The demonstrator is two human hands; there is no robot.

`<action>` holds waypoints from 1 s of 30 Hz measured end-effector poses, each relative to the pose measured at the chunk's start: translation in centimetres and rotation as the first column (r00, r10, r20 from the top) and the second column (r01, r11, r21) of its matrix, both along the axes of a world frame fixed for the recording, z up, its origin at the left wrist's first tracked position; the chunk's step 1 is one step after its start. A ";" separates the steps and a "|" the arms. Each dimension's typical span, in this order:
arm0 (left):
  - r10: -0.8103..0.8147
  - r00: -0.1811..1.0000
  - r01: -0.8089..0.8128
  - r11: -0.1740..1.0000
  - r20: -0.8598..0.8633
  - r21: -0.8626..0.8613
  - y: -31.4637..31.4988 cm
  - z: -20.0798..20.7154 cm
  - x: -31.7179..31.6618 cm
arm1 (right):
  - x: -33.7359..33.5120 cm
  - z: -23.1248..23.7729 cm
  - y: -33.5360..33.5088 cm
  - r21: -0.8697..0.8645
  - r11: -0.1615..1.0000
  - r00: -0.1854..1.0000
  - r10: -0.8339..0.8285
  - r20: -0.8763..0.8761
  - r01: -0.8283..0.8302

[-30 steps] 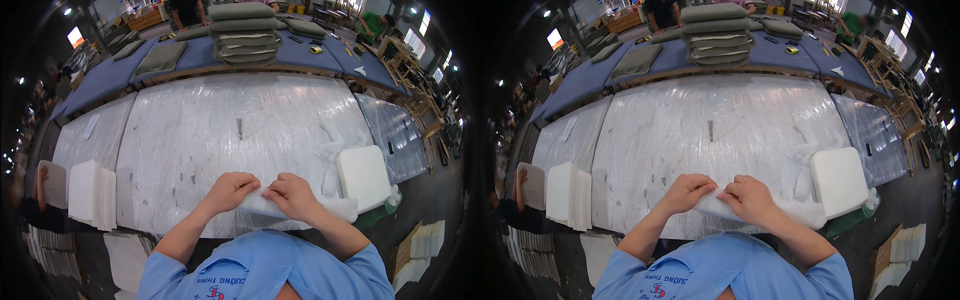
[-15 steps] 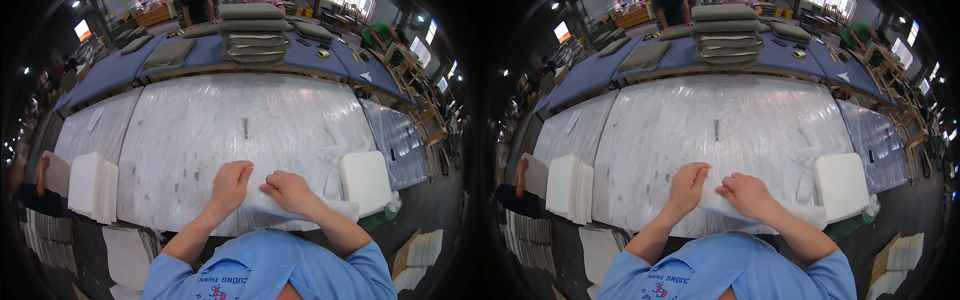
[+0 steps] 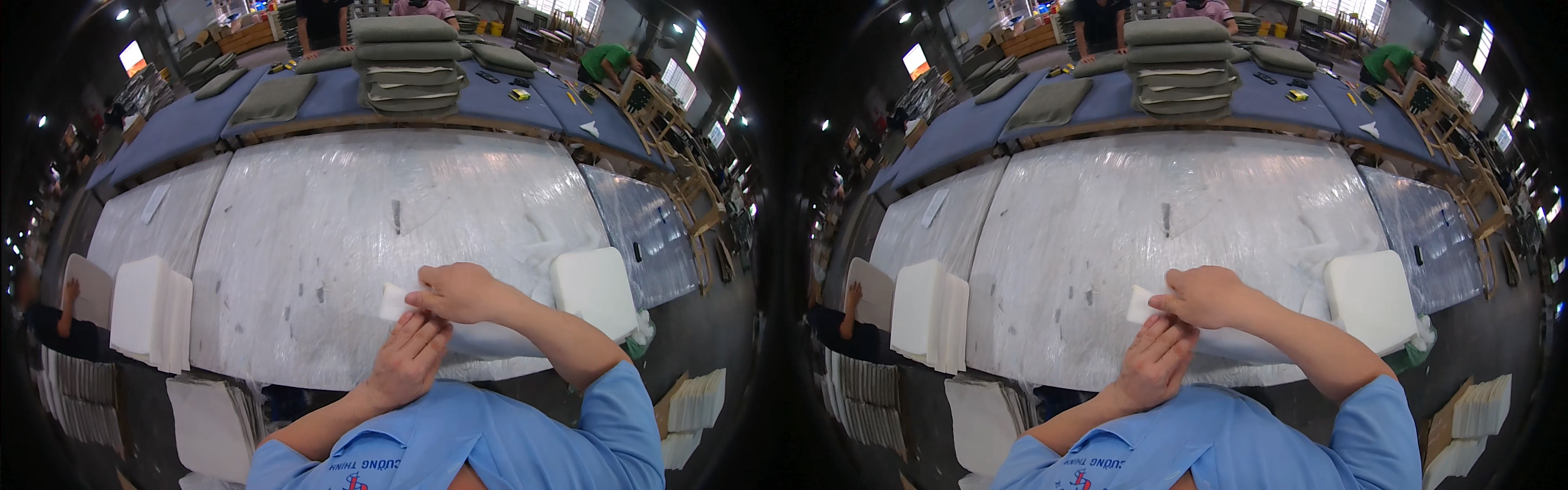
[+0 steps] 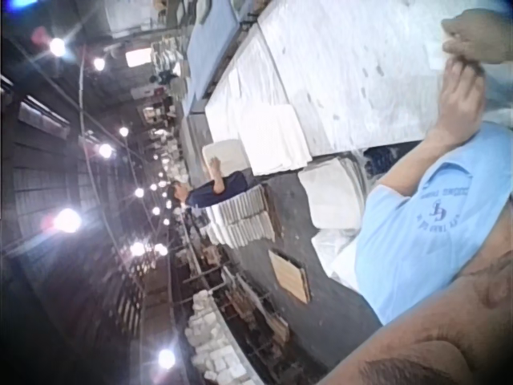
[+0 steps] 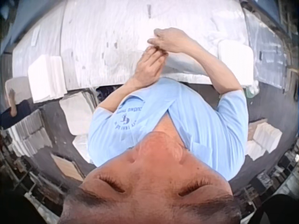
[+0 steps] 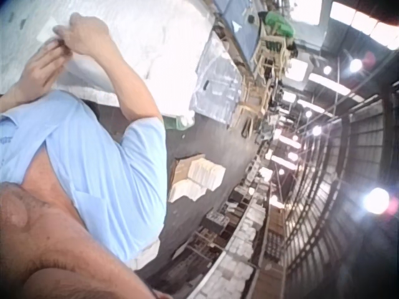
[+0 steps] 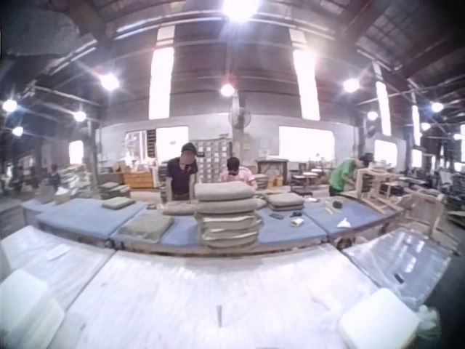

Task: The person wraps a rectangular foam piece in white paper, folds the edges, and places it on a stack. They then pick up a gray fabric cover and insert the wrapped foam into it.

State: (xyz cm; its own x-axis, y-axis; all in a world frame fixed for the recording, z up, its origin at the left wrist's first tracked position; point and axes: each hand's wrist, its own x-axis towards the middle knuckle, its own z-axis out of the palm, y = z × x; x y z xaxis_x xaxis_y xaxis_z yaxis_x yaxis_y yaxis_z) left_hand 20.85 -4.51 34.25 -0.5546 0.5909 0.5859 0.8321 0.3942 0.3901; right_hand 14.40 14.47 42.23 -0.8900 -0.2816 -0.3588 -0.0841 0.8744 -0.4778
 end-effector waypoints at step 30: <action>-0.030 0.997 0.032 0.999 -0.077 0.020 0.9 -0.4 0.1 | -1.8 -6.5 0.3 -0.282 0.954 0.893 0.034 0.448 0.106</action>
